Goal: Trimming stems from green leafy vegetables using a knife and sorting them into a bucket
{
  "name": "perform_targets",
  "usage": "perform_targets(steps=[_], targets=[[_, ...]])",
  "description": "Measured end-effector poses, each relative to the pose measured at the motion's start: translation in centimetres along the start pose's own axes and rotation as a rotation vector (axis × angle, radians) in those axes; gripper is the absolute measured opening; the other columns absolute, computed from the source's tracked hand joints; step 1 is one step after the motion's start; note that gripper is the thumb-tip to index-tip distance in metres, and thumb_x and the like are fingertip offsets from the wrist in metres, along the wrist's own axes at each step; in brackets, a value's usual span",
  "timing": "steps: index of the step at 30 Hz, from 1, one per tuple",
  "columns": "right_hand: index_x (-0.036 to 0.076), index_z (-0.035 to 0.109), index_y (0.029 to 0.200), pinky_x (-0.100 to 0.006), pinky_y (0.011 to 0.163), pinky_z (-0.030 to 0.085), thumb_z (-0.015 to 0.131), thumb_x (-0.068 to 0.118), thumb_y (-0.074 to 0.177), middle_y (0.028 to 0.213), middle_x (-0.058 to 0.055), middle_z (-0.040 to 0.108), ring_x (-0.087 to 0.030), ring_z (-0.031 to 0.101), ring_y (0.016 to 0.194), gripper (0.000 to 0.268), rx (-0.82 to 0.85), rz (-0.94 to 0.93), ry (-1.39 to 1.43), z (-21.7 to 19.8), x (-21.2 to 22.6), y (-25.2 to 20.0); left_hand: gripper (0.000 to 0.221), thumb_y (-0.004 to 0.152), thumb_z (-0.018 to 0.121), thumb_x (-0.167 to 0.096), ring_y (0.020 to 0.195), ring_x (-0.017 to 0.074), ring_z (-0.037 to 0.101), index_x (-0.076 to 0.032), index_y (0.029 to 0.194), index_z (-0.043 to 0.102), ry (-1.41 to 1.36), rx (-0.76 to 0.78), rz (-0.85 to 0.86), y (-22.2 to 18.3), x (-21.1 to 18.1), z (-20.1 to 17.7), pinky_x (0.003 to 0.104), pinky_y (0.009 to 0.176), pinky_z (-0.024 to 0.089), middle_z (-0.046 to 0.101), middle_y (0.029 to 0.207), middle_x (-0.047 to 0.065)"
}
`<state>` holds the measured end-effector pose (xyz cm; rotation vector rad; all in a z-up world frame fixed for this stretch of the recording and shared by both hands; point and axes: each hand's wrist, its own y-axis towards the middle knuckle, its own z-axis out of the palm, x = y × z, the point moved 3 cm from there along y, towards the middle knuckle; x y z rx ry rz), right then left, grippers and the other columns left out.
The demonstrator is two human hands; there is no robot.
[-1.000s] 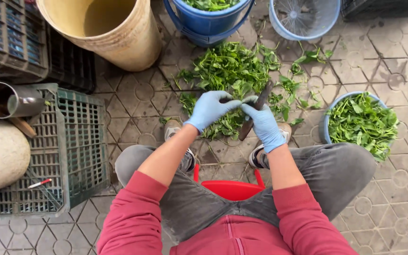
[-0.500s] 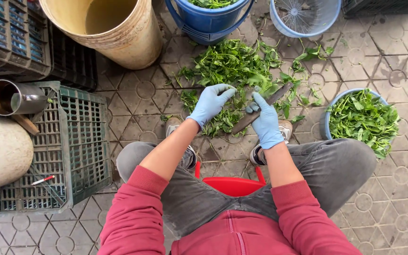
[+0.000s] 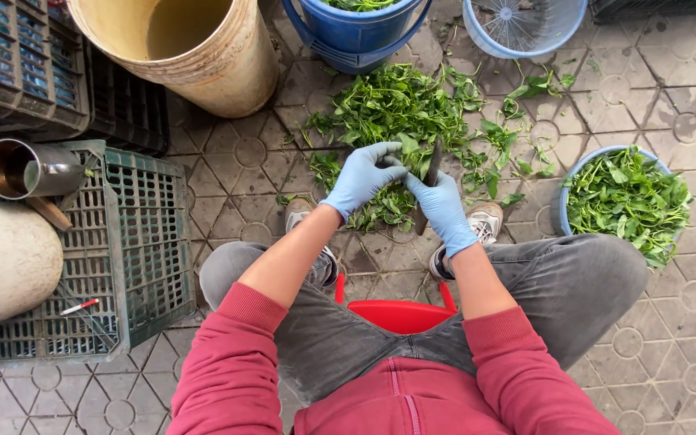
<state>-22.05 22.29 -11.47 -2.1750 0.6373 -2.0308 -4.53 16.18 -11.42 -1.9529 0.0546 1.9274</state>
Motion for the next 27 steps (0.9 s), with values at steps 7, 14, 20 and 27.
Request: perform_targets(steps=[7,14,20,27], targets=[[0.012,0.081,0.09,-0.03,0.079,0.056,0.095,0.023,0.093,0.078,0.0,0.075,-0.006,0.068,0.083,0.019,0.012,-0.215,-0.231,-0.5,-0.1,0.3,0.062,0.087,0.094,-0.016,0.098,0.0156,0.081,-0.021,0.146,0.074,0.248,-0.121,0.059,-0.8,0.1,-0.6,0.037,0.093,0.063,0.087,0.099,0.003],[0.015,0.069,0.087,-0.047,0.073,0.059,0.088,0.045,0.091,0.082,-0.01,0.069,-0.034,0.073,0.083,0.035,-0.179,-0.644,-0.89,-2.5,-4.1,2.6,0.082,0.092,0.085,-0.007,0.104,0.0348,0.082,-0.019,0.165,0.049,0.679,0.064,0.113,-2.1,0.9,-2.4,0.054,0.096,0.064,0.086,0.101,0.006],[0.015,0.068,0.086,-0.031,0.049,0.053,0.091,0.044,0.097,0.064,-0.004,0.069,-0.018,0.073,0.055,0.038,-0.117,0.232,-0.181,-3.7,-6.7,3.4,0.024,0.095,0.08,-0.022,0.106,0.034,0.079,-0.024,0.119,0.081,0.926,0.075,0.192,-1.0,2.7,-3.9,0.05,0.095,0.063,0.082,0.104,0.004],[0.003,0.066,0.091,-0.037,0.056,0.061,0.099,0.014,0.09,0.076,-0.01,0.071,-0.023,0.07,0.056,0.034,-0.134,0.344,0.624,0.5,0.7,0.3,0.018,0.098,0.079,-0.018,0.112,0.0366,0.077,-0.023,0.115,0.076,0.557,-0.011,0.226,-2.4,-2.4,-2.6,0.05,0.098,0.061,0.08,0.108,0.007]])
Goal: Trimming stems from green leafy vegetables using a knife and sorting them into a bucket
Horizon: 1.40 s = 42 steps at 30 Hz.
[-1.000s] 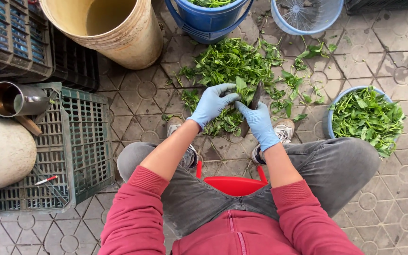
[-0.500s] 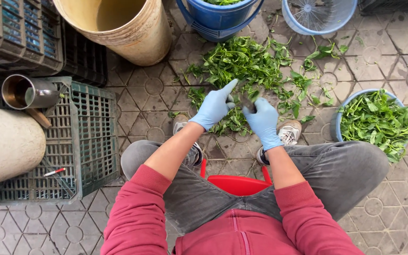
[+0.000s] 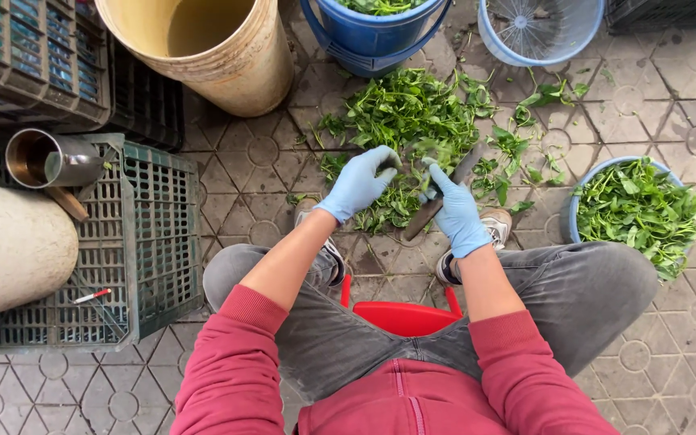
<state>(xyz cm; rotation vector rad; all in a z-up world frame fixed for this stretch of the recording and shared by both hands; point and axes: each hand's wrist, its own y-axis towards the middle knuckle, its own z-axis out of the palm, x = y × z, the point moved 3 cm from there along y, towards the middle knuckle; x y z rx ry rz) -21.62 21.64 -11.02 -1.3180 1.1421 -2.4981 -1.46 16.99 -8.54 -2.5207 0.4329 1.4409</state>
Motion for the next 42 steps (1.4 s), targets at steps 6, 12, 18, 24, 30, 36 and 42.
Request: perform_targets(steps=[6,12,18,24,30,36,42], targets=[[0.004,0.077,0.109,-0.022,0.06,0.05,0.082,0.023,0.106,0.089,-0.005,0.08,-0.004,0.057,0.054,0.02,0.259,0.199,0.328,-0.9,-3.3,1.4,0.015,0.1,0.08,-0.012,0.109,0.0364,0.076,-0.022,0.112,0.078,-0.038,-0.093,0.337,-0.3,-4.3,-0.3,0.048,0.097,0.061,0.08,0.109,0.006],[0.006,0.074,0.1,-0.019,0.06,0.045,0.077,0.029,0.109,0.088,-0.005,0.08,-0.003,0.055,0.056,0.024,0.353,0.283,0.449,0.6,-4.3,0.1,0.013,0.098,0.086,-0.015,0.109,0.0347,0.075,-0.02,0.11,0.084,-0.204,-0.16,0.328,-0.9,-3.7,0.4,0.046,0.099,0.06,0.081,0.111,0.007],[0.011,0.071,0.101,-0.02,0.058,0.045,0.078,0.033,0.108,0.089,-0.003,0.078,-0.003,0.053,0.057,0.025,0.341,0.29,0.381,-0.8,-6.9,2.4,0.013,0.096,0.088,-0.016,0.108,0.0328,0.075,-0.02,0.109,0.088,-0.279,-0.204,0.271,-0.8,-4.3,0.5,0.047,0.104,0.058,0.081,0.11,0.007],[0.01,0.07,0.116,-0.023,0.051,0.04,0.052,0.069,0.108,0.094,-0.006,0.079,-0.008,0.051,0.052,0.063,0.388,0.217,-0.021,1.3,-3.7,-2.2,0.008,0.1,0.084,-0.024,0.11,0.0331,0.076,-0.023,0.108,0.083,-0.07,-0.27,0.233,0.4,-2.1,-0.3,0.051,0.118,0.048,0.082,0.109,0.004],[0.017,0.057,0.164,-0.024,0.052,0.052,0.046,0.057,0.117,0.117,-0.011,0.078,-0.011,0.066,0.059,0.063,0.407,-0.222,-0.467,0.8,-0.5,-2.8,0.018,0.093,0.086,-0.028,0.093,0.0224,0.076,-0.025,0.102,0.071,0.525,-0.375,0.366,1.2,0.2,-1.1,0.047,0.12,0.045,0.077,0.089,0.0],[0.011,0.056,0.164,-0.022,0.053,0.051,0.066,0.027,0.116,0.133,-0.009,0.076,-0.008,0.065,0.063,0.052,0.503,-0.263,-0.345,1.1,-1.8,-1.9,0.024,0.088,0.087,-0.023,0.088,0.024,0.069,-0.02,0.095,0.065,0.741,-0.407,0.594,0.6,-0.4,-0.7,0.052,0.115,0.049,0.065,0.082,0.001],[0.008,0.061,0.16,-0.027,0.052,0.049,0.07,0.022,0.113,0.1,-0.017,0.078,-0.017,0.065,0.06,0.05,0.519,-0.182,-0.211,1.1,-1.8,-1.7,0.022,0.087,0.085,-0.013,0.09,0.0277,0.067,-0.013,0.097,0.066,0.737,-0.417,0.744,0.4,-2.3,-1.2,0.056,0.115,0.049,0.06,0.085,0.006]])
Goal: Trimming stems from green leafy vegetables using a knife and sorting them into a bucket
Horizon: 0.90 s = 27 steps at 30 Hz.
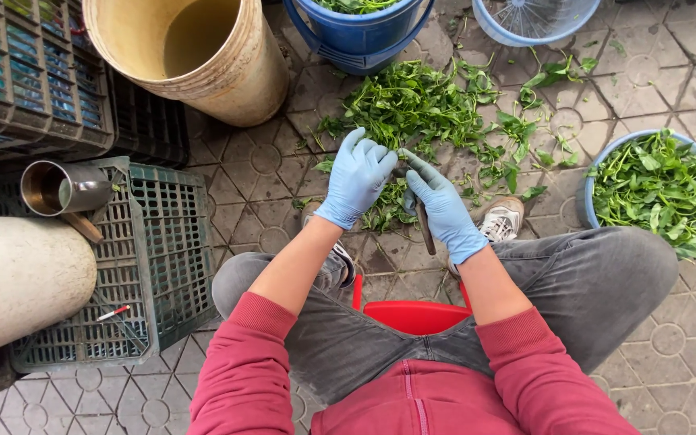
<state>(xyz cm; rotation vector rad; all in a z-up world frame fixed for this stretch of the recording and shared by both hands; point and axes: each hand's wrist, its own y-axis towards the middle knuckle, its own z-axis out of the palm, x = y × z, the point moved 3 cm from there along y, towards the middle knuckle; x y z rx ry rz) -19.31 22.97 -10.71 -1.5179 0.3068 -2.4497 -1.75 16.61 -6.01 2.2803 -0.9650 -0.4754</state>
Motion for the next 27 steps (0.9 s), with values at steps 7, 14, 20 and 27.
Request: perform_targets(steps=[7,14,20,27], targets=[[0.005,0.068,0.15,-0.033,0.05,0.047,0.073,0.015,0.11,0.132,-0.032,0.075,-0.021,0.062,0.058,0.041,-0.009,0.065,0.245,-0.7,-0.4,0.0,0.007,0.1,0.074,-0.009,0.094,0.0273,0.067,-0.011,0.1,0.067,-0.068,-0.027,0.069,0.2,-0.7,-0.4,0.055,0.116,0.05,0.06,0.09,0.005],[0.018,0.067,0.135,-0.027,0.052,0.055,0.079,0.043,0.106,0.114,0.002,0.083,-0.009,0.064,0.061,0.041,-0.347,0.134,0.063,-5.7,0.8,2.1,0.01,0.1,0.077,-0.005,0.096,0.0219,0.071,-0.013,0.104,0.075,-0.311,0.014,-0.245,2.3,0.3,-4.2,0.055,0.114,0.051,0.07,0.092,0.001],[0.015,0.059,0.101,-0.03,0.044,0.037,0.075,0.026,0.108,0.077,0.003,0.056,-0.009,0.042,0.053,0.02,-0.72,0.331,-0.023,-15.0,-9.9,2.9,0.031,0.112,0.075,-0.005,0.123,0.0142,0.075,-0.011,0.142,0.072,-0.868,-0.273,-0.899,4.3,5.1,-10.8,0.03,0.114,0.064,0.078,0.134,0.006],[0.011,0.069,0.135,-0.039,0.074,0.052,0.059,0.023,0.107,0.129,-0.014,0.076,-0.026,0.066,0.088,0.032,-0.18,0.453,-1.07,-9.0,-17.2,6.5,0.017,0.121,0.055,-0.013,0.11,0.0198,0.076,-0.008,0.135,0.063,-1.127,-0.456,-1.027,5.7,6.7,-14.8,0.031,0.101,0.066,0.075,0.124,0.012]])
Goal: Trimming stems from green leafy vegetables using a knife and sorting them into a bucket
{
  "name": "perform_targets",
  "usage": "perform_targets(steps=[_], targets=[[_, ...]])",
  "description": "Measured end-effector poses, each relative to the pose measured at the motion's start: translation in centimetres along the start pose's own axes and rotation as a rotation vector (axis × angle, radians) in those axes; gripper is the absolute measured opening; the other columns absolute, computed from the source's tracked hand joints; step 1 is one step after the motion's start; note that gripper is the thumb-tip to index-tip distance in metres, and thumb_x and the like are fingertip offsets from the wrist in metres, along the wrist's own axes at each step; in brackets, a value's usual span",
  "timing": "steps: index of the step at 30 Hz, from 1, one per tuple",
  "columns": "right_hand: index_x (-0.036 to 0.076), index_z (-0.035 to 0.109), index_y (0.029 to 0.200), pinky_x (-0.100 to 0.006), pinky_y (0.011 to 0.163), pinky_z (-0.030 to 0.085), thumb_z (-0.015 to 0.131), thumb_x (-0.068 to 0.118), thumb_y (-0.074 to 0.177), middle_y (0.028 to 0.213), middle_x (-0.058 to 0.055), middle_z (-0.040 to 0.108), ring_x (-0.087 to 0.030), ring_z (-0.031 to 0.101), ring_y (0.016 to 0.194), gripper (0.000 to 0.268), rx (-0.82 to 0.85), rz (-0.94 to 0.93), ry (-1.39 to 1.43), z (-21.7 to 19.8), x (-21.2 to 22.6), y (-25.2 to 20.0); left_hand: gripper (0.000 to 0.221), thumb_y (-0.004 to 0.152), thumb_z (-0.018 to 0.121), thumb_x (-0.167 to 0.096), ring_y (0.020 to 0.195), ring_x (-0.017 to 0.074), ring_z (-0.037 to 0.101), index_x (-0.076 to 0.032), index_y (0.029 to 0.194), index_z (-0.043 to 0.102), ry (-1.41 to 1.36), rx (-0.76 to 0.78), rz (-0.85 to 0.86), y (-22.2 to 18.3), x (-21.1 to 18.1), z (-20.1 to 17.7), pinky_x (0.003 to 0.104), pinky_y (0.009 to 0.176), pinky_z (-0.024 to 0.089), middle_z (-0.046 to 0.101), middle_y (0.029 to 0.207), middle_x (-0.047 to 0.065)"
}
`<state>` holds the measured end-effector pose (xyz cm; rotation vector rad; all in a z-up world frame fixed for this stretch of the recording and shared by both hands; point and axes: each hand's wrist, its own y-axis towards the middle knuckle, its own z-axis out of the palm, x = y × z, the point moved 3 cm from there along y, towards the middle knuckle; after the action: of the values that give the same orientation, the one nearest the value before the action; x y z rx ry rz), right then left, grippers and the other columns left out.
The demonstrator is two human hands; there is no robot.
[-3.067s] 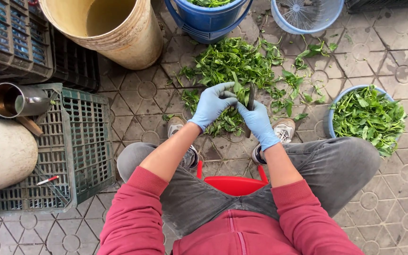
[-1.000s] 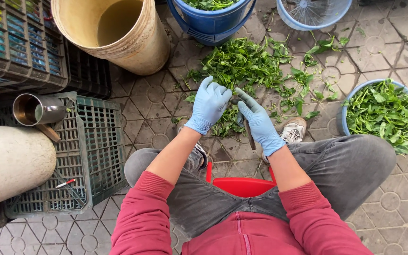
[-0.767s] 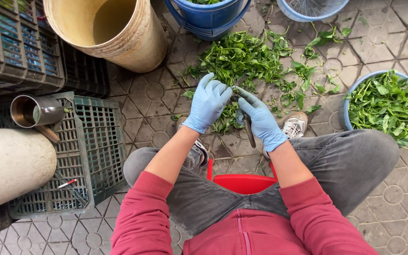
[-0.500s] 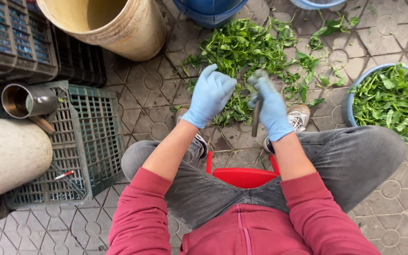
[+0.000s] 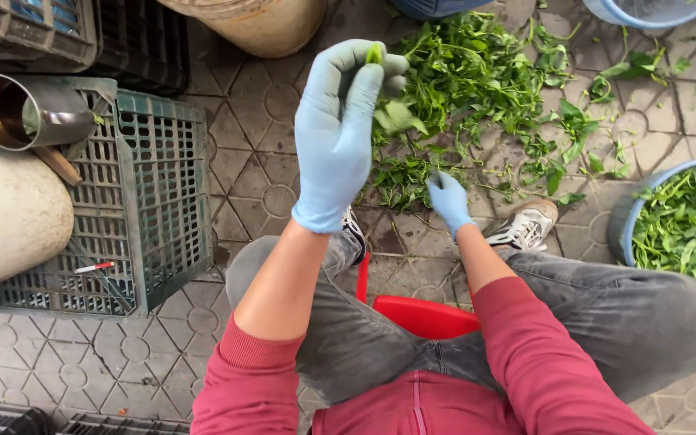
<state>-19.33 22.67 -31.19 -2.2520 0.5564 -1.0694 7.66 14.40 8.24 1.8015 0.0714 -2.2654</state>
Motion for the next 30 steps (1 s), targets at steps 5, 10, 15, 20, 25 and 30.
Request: perform_targets(steps=[5,10,15,20,25,30], targets=[[0.018,0.066,0.151,-0.063,0.103,0.053,0.059,0.019,0.102,0.162,-0.013,0.054,-0.043,0.063,0.136,0.049,0.144,-0.278,-0.343,6.1,7.0,3.2,0.017,0.122,0.054,-0.013,0.122,0.0215,0.077,-0.008,0.138,0.058,0.048,-0.078,0.012,0.2,-2.2,-1.4,0.033,0.111,0.066,0.076,0.128,0.017],[0.028,0.071,0.142,-0.061,0.099,0.059,0.063,0.034,0.103,0.139,-0.017,0.072,-0.047,0.071,0.121,0.041,0.197,-0.153,-0.639,10.9,8.2,9.0,0.019,0.124,0.049,-0.018,0.111,0.0234,0.077,-0.007,0.139,0.055,0.283,-0.251,0.088,0.8,-2.9,-3.6,0.036,0.107,0.066,0.073,0.12,0.014],[0.012,0.077,0.121,-0.049,0.077,0.054,0.063,0.026,0.102,0.114,-0.015,0.079,-0.034,0.069,0.092,0.028,0.195,-0.061,-0.318,6.9,10.7,5.9,0.017,0.124,0.048,-0.015,0.112,0.0227,0.075,-0.008,0.138,0.055,0.225,-0.23,0.069,2.0,-1.7,-3.9,0.035,0.107,0.066,0.071,0.122,0.012],[0.016,0.075,0.116,-0.028,0.068,0.047,0.065,0.015,0.108,0.109,-0.002,0.085,-0.009,0.055,0.072,0.013,0.235,0.019,0.175,-1.3,11.7,-1.2,0.016,0.123,0.045,-0.014,0.11,0.0232,0.075,-0.008,0.136,0.053,0.169,-0.182,0.082,2.1,-0.6,-2.6,0.035,0.107,0.067,0.072,0.122,0.014],[0.009,0.065,0.122,-0.025,0.048,0.038,0.069,0.012,0.107,0.1,-0.014,0.08,-0.009,0.049,0.05,0.016,0.323,-0.112,0.685,-5.6,5.8,-2.4,0.013,0.117,0.045,-0.022,0.072,0.0106,0.052,-0.016,0.123,0.055,0.336,-0.009,-0.03,1.9,2.6,-0.3,0.028,0.067,0.05,0.055,0.088,0.0],[0.003,0.072,0.122,-0.024,0.051,0.045,0.076,0.011,0.105,0.094,-0.01,0.076,-0.008,0.053,0.053,0.02,0.129,-0.218,0.665,-11.3,7.2,-8.0,0.032,0.099,0.079,-0.041,0.093,0.0321,0.067,-0.019,0.116,0.064,0.685,0.375,-0.051,-0.5,7.0,3.7,0.05,0.086,0.054,0.072,0.102,0.008]])
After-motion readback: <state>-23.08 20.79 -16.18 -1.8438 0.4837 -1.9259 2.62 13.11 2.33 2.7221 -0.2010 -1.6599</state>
